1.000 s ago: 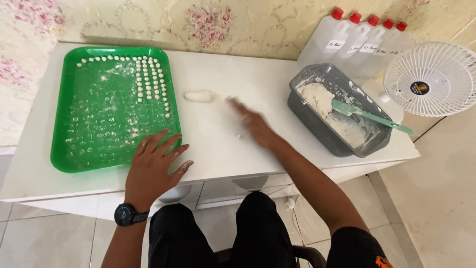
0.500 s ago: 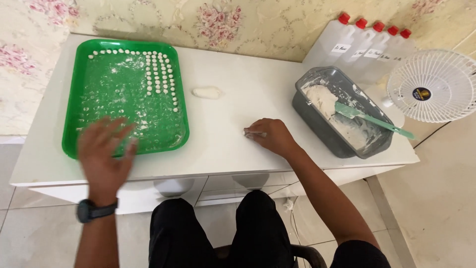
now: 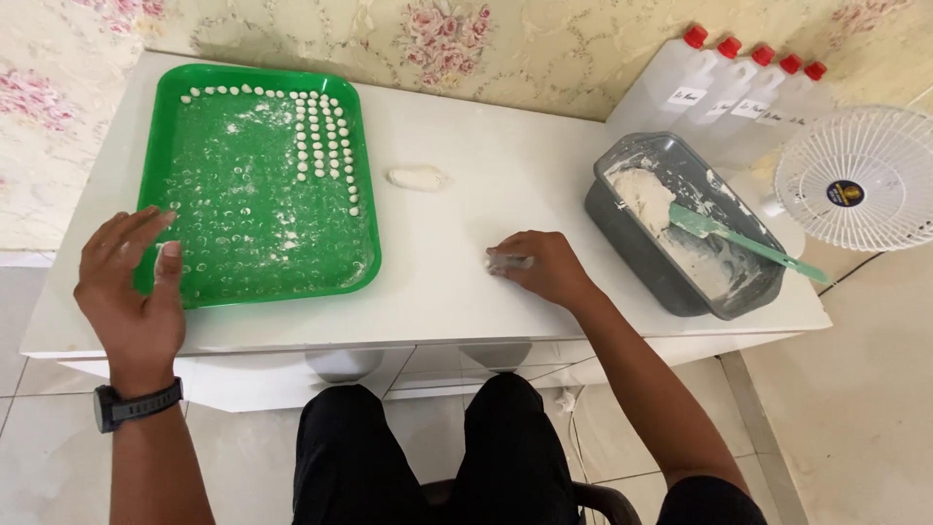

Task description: Shaping small spheres from a larger piece of white dough-like material and arranging them on a green tray.

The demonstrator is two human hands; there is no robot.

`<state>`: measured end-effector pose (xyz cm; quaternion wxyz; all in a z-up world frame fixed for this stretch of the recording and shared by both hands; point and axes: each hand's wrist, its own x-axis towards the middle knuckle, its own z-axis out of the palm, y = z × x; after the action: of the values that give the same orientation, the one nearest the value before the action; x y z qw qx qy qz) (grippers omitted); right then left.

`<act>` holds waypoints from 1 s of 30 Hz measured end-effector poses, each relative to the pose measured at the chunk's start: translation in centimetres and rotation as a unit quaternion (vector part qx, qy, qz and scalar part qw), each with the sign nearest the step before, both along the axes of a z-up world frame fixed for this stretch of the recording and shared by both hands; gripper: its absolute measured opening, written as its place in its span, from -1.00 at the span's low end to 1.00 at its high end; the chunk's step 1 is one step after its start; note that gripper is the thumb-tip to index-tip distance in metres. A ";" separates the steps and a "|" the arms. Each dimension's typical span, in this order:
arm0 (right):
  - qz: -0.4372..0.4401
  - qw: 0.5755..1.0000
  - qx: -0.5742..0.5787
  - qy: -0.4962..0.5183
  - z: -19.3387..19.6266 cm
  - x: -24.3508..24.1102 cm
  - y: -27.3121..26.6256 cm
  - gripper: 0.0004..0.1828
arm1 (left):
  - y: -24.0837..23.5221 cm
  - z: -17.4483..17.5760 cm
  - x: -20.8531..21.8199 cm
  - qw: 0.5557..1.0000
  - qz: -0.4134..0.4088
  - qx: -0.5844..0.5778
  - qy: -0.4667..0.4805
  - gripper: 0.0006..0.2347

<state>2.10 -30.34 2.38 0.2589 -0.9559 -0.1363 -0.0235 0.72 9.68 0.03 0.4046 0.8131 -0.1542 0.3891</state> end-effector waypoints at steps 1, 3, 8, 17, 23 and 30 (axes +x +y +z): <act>0.002 1.000 0.000 0.000 0.6 -0.1 0.4 -0.70 | 0.0 0.0 0.1 1.000 0.002 0.000 0.000 -0.83; 0.028 0.999 0.013 0.033 1.7 -0.2 1.4 -0.86 | 0.1 0.0 0.1 1.000 0.004 0.006 -0.006 -0.81; 0.050 0.996 -0.006 0.071 3.1 1.4 2.6 -0.83 | 0.2 0.2 0.3 1.000 0.014 0.002 -0.006 -0.83; 0.174 0.981 0.069 -0.056 4.4 8.5 11.7 -0.83 | 0.3 0.4 0.3 1.000 0.027 -0.003 0.001 -0.85; 0.144 0.986 0.073 -0.052 0.8 12.9 15.6 -0.83 | 0.4 1.0 0.3 1.000 0.013 -0.009 -0.009 -0.87; 0.114 0.989 -0.050 -0.084 -0.1 13.6 16.3 -0.84 | 0.3 1.2 0.1 1.000 0.016 -0.016 0.019 -0.86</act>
<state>15.73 -14.03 2.33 0.1995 -0.9405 -0.2665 -0.0676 0.85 9.96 1.25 0.4138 0.8160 -0.1275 0.3828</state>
